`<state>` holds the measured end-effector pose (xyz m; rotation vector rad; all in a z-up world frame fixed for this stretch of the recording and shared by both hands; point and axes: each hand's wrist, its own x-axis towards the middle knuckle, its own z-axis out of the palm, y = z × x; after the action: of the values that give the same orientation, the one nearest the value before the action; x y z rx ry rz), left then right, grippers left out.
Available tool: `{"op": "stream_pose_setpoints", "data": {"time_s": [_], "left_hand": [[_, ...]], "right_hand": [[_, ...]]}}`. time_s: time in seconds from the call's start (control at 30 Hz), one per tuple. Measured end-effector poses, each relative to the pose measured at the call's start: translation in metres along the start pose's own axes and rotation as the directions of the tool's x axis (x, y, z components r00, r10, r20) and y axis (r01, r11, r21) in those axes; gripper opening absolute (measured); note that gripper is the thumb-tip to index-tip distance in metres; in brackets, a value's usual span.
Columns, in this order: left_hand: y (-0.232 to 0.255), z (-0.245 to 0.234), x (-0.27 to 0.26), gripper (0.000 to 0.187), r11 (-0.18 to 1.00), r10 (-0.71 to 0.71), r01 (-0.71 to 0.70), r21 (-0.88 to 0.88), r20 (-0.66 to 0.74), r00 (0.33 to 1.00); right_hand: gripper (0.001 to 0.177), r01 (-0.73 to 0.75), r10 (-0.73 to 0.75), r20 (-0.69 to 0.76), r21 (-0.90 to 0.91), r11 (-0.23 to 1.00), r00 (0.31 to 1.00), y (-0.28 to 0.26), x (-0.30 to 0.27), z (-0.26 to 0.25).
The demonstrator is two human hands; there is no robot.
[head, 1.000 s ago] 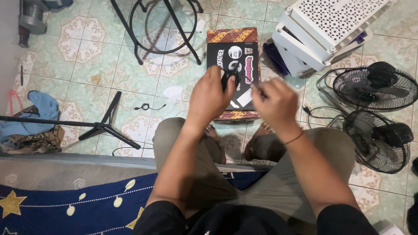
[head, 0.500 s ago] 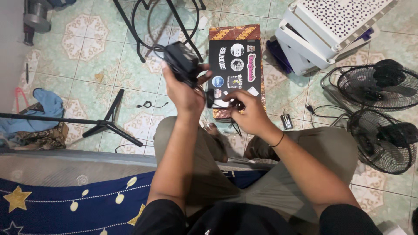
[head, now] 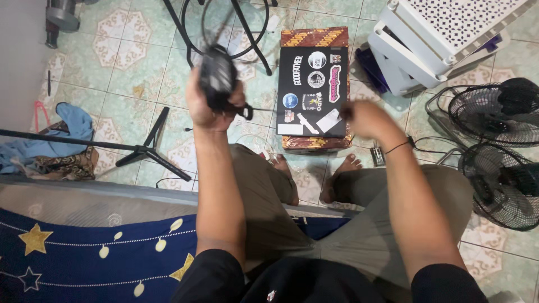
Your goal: The person assembles a small electric fan by attaching the fan blades to the motor housing using a screwdriver. They then secure the front grill and test the fan by plugging it in. Finally, they disassemble the fan and place the parts into a plastic crate.
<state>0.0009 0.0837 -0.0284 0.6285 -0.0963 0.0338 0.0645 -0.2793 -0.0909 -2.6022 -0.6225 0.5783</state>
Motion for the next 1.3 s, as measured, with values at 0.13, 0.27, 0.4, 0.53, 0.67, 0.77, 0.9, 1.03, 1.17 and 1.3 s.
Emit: {"op": "stream_pose_setpoints", "data": {"time_s": [0.13, 0.27, 0.4, 0.53, 0.67, 0.77, 0.9, 1.03, 1.17, 1.3], "left_hand": [[-0.006, 0.015, -0.001, 0.044, 0.896, -0.238, 0.230, 0.381, -0.028, 0.971], [-0.005, 0.033, -0.001, 0.044, 0.588, -0.472, 0.096, 0.803, 0.244, 0.847], [-0.020, 0.056, -0.001, 0.039, -0.001, -0.392, 0.034, 0.999, -0.032, 0.920], [-0.045, 0.061, 0.001, 0.036, -0.248, 0.039, -0.062, 0.967, 0.074, 0.996], [-0.068, 0.047, 0.016, 0.036, -0.209, 0.519, 0.020, 0.978, 0.094, 0.849], [-0.071, 0.032, 0.026, 0.040, 0.300, 0.644, -0.094, 0.949, -0.130, 0.754], [-0.052, 0.014, 0.025, 0.043, 0.964, 0.251, -0.171, 0.204, -0.482, 0.839], [-0.032, 0.008, 0.021, 0.043, 0.941, 0.159, -0.239, -0.240, -0.308, 0.938], [-0.017, 0.010, 0.018, 0.045, 0.934, 0.176, -0.226, -0.276, -0.193, 0.965], [-0.006, 0.018, 0.007, 0.037, 0.948, 0.169, -0.197, -0.249, -0.132, 0.977]], "right_hand": [[0.022, -0.011, 0.250, -0.353, 0.560, 0.829, 0.902, 0.038, -0.001, -0.030], [0.019, 0.185, 0.371, -0.231, 0.970, 0.155, 0.899, 0.063, -0.023, -0.062], [0.017, 0.251, 0.132, -0.225, 0.939, -0.235, 0.965, 0.055, -0.057, -0.089], [0.025, 0.309, -0.034, -0.307, 0.938, 0.156, 0.951, 0.002, -0.088, -0.098], [0.041, 0.189, -0.384, -0.063, 0.935, 0.301, 0.921, -0.073, -0.104, -0.073], [0.056, 0.173, -0.526, 0.081, 0.893, 0.416, 0.847, -0.125, -0.096, -0.026], [0.053, -0.012, -0.303, 0.218, 0.829, 0.559, 0.928, -0.128, -0.066, 0.007], [0.032, -0.240, -0.071, 0.292, 0.882, 0.406, 0.954, -0.084, -0.027, 0.017], [0.018, -0.244, -0.050, 0.244, 0.970, 0.006, 0.969, -0.019, 0.003, 0.014], [0.015, -0.266, -0.068, 0.258, 0.942, -0.203, 0.964, 0.037, 0.022, 0.002]]}}
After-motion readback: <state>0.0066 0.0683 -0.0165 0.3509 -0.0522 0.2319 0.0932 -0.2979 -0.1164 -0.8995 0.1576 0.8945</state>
